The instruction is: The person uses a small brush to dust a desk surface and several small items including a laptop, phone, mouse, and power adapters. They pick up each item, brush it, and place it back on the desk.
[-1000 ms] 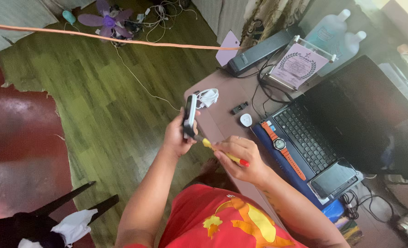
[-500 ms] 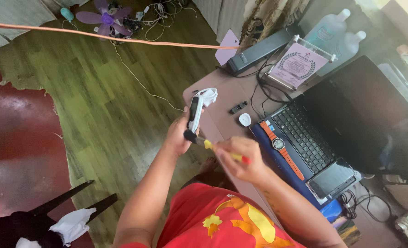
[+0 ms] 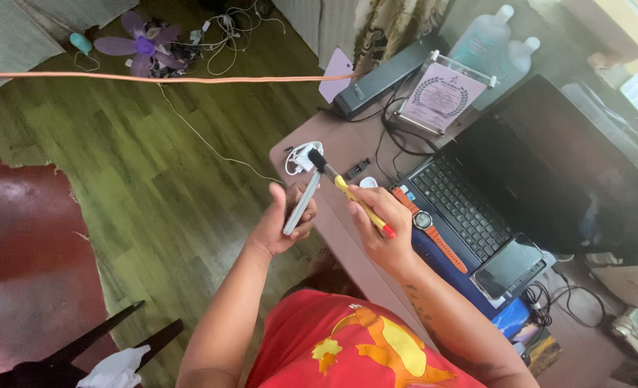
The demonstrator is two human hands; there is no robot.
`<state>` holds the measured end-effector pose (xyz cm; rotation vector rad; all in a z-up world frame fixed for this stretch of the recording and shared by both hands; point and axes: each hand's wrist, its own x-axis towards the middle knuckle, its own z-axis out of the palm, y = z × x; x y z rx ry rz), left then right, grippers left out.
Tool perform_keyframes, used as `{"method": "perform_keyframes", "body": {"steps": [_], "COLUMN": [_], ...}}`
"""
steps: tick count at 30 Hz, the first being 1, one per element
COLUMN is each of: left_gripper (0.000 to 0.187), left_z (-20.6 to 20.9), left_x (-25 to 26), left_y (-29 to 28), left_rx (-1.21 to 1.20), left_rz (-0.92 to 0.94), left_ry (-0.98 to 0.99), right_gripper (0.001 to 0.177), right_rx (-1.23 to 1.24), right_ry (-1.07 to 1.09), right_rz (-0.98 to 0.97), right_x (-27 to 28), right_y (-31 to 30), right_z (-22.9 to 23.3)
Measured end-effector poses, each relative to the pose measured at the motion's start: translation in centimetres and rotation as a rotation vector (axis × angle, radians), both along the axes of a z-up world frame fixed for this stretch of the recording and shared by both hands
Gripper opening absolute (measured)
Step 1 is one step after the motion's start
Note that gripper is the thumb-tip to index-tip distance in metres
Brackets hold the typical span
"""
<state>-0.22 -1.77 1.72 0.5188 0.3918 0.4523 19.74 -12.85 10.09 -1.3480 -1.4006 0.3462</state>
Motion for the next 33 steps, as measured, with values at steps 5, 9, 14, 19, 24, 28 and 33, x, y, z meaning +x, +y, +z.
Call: {"method": "perform_keyframes", "body": {"steps": [5, 9, 14, 19, 24, 28, 33], "left_gripper": [0.063, 0.059, 0.051, 0.056, 0.061, 0.06, 0.057], "left_z": [0.0, -0.1, -0.6, -0.7, -0.4, 0.0, 0.6], "left_x": [0.4, 0.6, 0.8, 0.9, 1.7, 1.8, 2.1], "left_y": [0.2, 0.5, 1.2, 1.5, 2.1, 2.7, 2.5], "left_rx": [0.223, 0.047, -0.015, 0.117, 0.125, 0.107, 0.086], "left_rz": [-0.055, 0.03, 0.132, 0.234, 0.355, 0.398, 0.353], "left_ry": [0.113, 0.014, 0.038, 0.101, 0.067, 0.115, 0.015], "right_gripper": [0.018, 0.019, 0.022, 0.022, 0.016, 0.009, 0.005], "right_rx": [-0.1, -0.075, -0.051, -0.079, -0.071, -0.123, 0.021], "right_ry": [0.001, 0.035, 0.088, 0.066, 0.102, 0.012, 0.005], "right_rz": [-0.061, -0.058, -0.011, -0.004, 0.122, 0.268, 0.108], "right_x": [1.2, 1.7, 1.8, 1.7, 0.4, 0.3, 1.9], "right_y": [-0.1, -0.2, -0.2, -0.1, -1.8, -2.4, -1.1], "right_z": [0.0, 0.3, 0.4, 0.0, -0.5, -0.4, 0.4]}}
